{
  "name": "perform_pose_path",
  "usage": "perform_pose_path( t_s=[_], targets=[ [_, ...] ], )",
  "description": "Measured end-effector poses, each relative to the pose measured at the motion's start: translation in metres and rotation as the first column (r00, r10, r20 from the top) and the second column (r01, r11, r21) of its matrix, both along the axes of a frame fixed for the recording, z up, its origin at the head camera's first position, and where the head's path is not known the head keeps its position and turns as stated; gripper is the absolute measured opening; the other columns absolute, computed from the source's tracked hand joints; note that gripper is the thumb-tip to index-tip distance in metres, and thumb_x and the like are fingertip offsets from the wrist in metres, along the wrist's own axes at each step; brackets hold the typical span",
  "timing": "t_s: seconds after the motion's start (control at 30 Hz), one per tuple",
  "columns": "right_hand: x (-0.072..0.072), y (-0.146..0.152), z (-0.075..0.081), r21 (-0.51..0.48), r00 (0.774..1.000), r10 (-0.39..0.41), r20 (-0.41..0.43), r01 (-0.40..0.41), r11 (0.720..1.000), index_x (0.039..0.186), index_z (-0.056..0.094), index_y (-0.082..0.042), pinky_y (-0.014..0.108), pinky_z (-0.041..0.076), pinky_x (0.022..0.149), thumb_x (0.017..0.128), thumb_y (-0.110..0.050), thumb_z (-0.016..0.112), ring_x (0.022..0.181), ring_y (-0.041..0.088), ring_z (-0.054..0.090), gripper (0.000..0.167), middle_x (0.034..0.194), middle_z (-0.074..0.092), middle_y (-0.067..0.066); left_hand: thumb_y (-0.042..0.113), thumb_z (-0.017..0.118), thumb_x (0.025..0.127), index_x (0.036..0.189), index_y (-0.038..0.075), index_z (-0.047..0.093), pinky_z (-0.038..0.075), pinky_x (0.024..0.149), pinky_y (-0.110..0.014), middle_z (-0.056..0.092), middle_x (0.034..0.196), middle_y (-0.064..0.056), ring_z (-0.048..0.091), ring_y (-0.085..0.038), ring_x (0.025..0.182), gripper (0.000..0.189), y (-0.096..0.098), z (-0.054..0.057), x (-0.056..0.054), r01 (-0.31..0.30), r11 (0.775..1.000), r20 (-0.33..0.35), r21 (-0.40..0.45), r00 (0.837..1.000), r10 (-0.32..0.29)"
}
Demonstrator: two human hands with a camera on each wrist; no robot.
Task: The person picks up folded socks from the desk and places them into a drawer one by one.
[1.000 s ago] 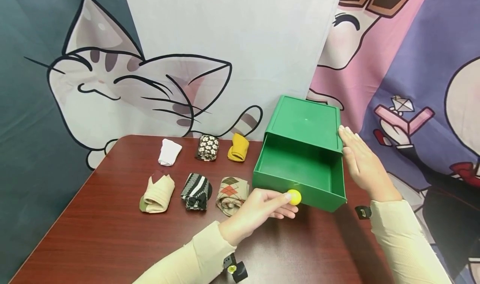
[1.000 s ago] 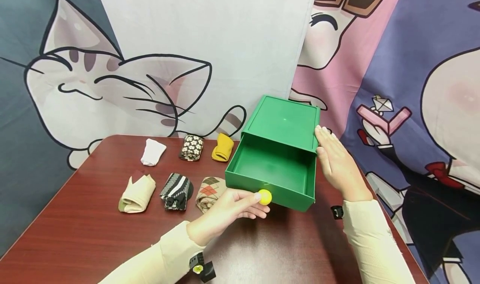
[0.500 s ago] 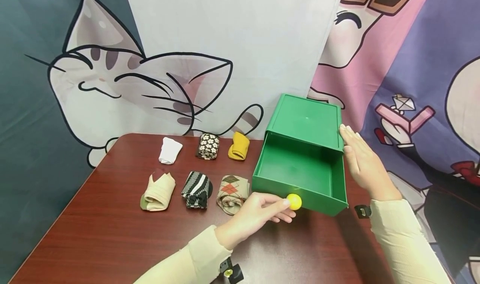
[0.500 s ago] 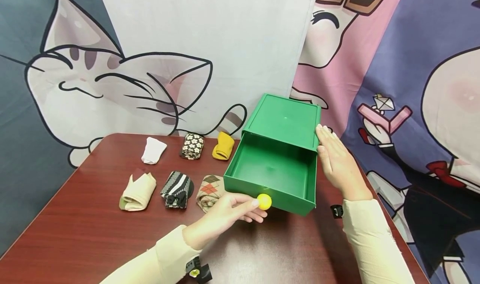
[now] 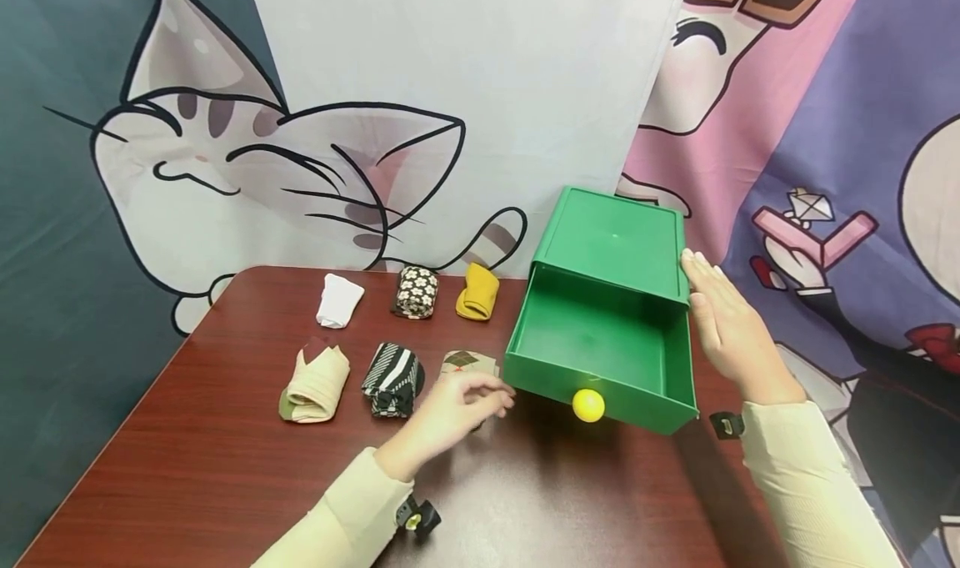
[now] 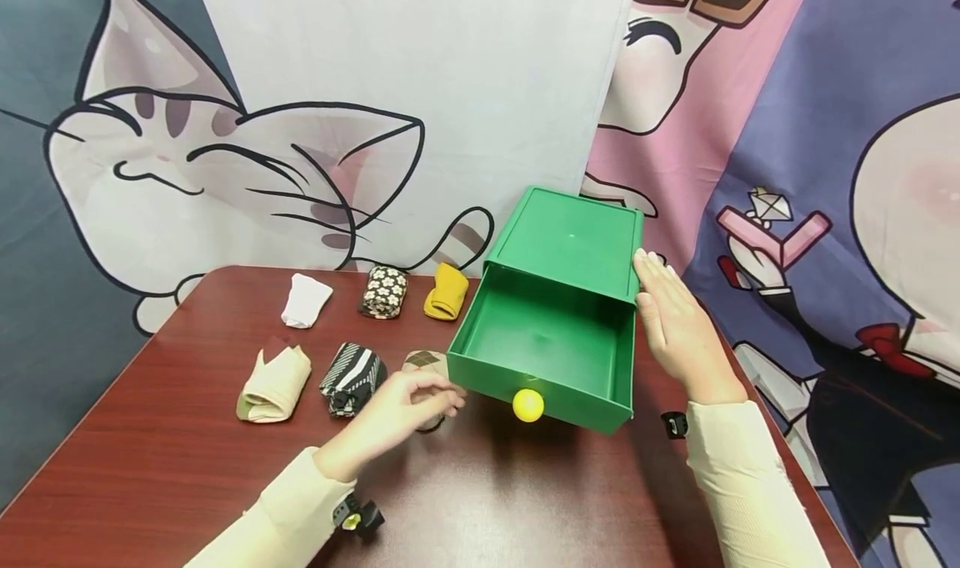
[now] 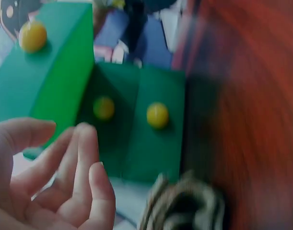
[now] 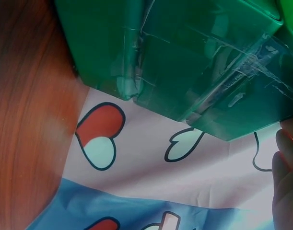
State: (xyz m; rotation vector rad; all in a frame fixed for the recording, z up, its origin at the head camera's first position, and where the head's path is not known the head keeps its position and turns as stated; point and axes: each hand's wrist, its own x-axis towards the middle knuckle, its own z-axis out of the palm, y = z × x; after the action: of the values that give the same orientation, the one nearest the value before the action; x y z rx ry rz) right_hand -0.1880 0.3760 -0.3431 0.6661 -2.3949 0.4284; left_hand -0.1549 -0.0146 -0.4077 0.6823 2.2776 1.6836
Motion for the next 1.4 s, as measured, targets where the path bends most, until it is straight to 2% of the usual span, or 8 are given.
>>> perform_pose_path(
  t_s=[0.1, 0.2, 0.33, 0.53, 0.83, 1.0, 1.17, 1.4],
  targets=[
    [0.0, -0.001, 0.001, -0.004, 1.0, -0.003, -0.004, 0.003, 1.0, 0.153, 0.039, 0.003, 0.031, 0.015, 0.123, 0.111, -0.019, 0.035, 0.151, 0.023, 0.029, 0.047, 0.156, 0.041, 0.022, 0.012, 0.066, 0.096, 0.113, 0.002, 0.072, 0.058, 0.076, -0.029, 0.075, 0.099, -0.008, 0.073, -0.021, 0.09, 0.02, -0.01, -0.004, -0.009, -0.158, 0.987, -0.08, -0.033, 0.985, 0.155],
    [0.001, -0.001, 0.001, -0.011, 1.0, -0.005, -0.006, 0.005, 1.0, 0.152, 0.039, 0.003, 0.03, 0.015, 0.123, 0.111, -0.018, 0.035, 0.151, 0.024, 0.03, 0.047, 0.155, 0.041, 0.022, 0.009, 0.067, 0.094, 0.117, 0.001, 0.069, 0.058, 0.084, -0.036, 0.073, 0.104, -0.01, 0.071, -0.023, 0.096, 0.024, -0.016, -0.008, -0.017, -0.294, 0.954, -0.142, -0.066, 0.949, 0.282],
    [0.001, -0.002, 0.0, -0.016, 1.0, -0.005, -0.007, 0.005, 1.0, 0.152, 0.04, 0.003, 0.03, 0.015, 0.123, 0.111, -0.018, 0.035, 0.15, 0.024, 0.03, 0.047, 0.155, 0.041, 0.022, 0.008, 0.068, 0.092, 0.125, -0.002, 0.063, 0.054, 0.092, -0.047, 0.067, 0.114, -0.018, 0.065, -0.032, 0.107, 0.035, -0.018, -0.013, -0.023, -0.39, 0.902, -0.209, -0.184, 0.912, 0.352],
    [0.002, -0.002, -0.001, -0.017, 1.0, -0.006, -0.007, 0.006, 1.0, 0.152, 0.04, 0.003, 0.03, 0.016, 0.123, 0.111, -0.019, 0.035, 0.15, 0.025, 0.03, 0.047, 0.155, 0.042, 0.022, 0.022, 0.065, 0.092, 0.135, -0.007, 0.054, 0.047, 0.099, -0.055, 0.057, 0.13, -0.031, 0.058, -0.042, 0.119, 0.053, -0.01, -0.022, -0.028, -0.391, 0.837, -0.171, -0.382, 0.92, 0.352],
    [0.001, -0.002, -0.001, -0.023, 1.0, -0.004, -0.006, 0.004, 1.0, 0.152, 0.039, 0.003, 0.031, 0.016, 0.123, 0.111, -0.019, 0.035, 0.15, 0.025, 0.03, 0.047, 0.156, 0.041, 0.021, 0.033, 0.07, 0.089, 0.138, -0.016, 0.04, 0.046, 0.096, -0.059, 0.053, 0.119, -0.037, 0.056, -0.055, 0.109, 0.076, 0.003, -0.03, -0.031, -0.371, 0.745, -0.154, -0.554, 0.925, 0.347],
    [0.002, -0.002, 0.0, -0.026, 1.0, -0.006, -0.001, 0.006, 1.0, 0.152, 0.039, 0.004, 0.031, 0.015, 0.123, 0.111, -0.018, 0.034, 0.15, 0.025, 0.03, 0.047, 0.156, 0.041, 0.022, 0.036, 0.076, 0.083, 0.127, -0.017, 0.046, 0.051, 0.091, -0.056, 0.054, 0.109, -0.033, 0.061, -0.049, 0.099, 0.075, 0.006, -0.033, -0.033, -0.357, 0.735, -0.149, -0.577, 0.931, 0.334],
    [0.003, -0.004, 0.001, -0.025, 1.0, -0.005, 0.006, 0.005, 1.0, 0.152, 0.039, 0.004, 0.031, 0.015, 0.123, 0.111, -0.017, 0.034, 0.151, 0.026, 0.03, 0.047, 0.156, 0.041, 0.022, 0.036, 0.078, 0.08, 0.116, -0.017, 0.05, 0.054, 0.086, -0.052, 0.056, 0.103, -0.03, 0.063, -0.043, 0.093, 0.07, 0.005, -0.035, -0.035, -0.35, 0.748, -0.137, -0.565, 0.933, 0.333],
    [0.002, -0.003, 0.0, -0.023, 1.0, -0.009, 0.011, 0.009, 1.0, 0.153, 0.039, 0.003, 0.03, 0.015, 0.123, 0.111, -0.017, 0.035, 0.151, 0.026, 0.029, 0.047, 0.156, 0.041, 0.023, 0.032, 0.076, 0.076, 0.116, -0.011, 0.048, 0.055, 0.078, -0.047, 0.063, 0.093, -0.023, 0.066, -0.033, 0.086, 0.065, 0.0, -0.035, -0.039, -0.31, 0.811, -0.033, -0.496, 0.94, 0.339]
  ],
)
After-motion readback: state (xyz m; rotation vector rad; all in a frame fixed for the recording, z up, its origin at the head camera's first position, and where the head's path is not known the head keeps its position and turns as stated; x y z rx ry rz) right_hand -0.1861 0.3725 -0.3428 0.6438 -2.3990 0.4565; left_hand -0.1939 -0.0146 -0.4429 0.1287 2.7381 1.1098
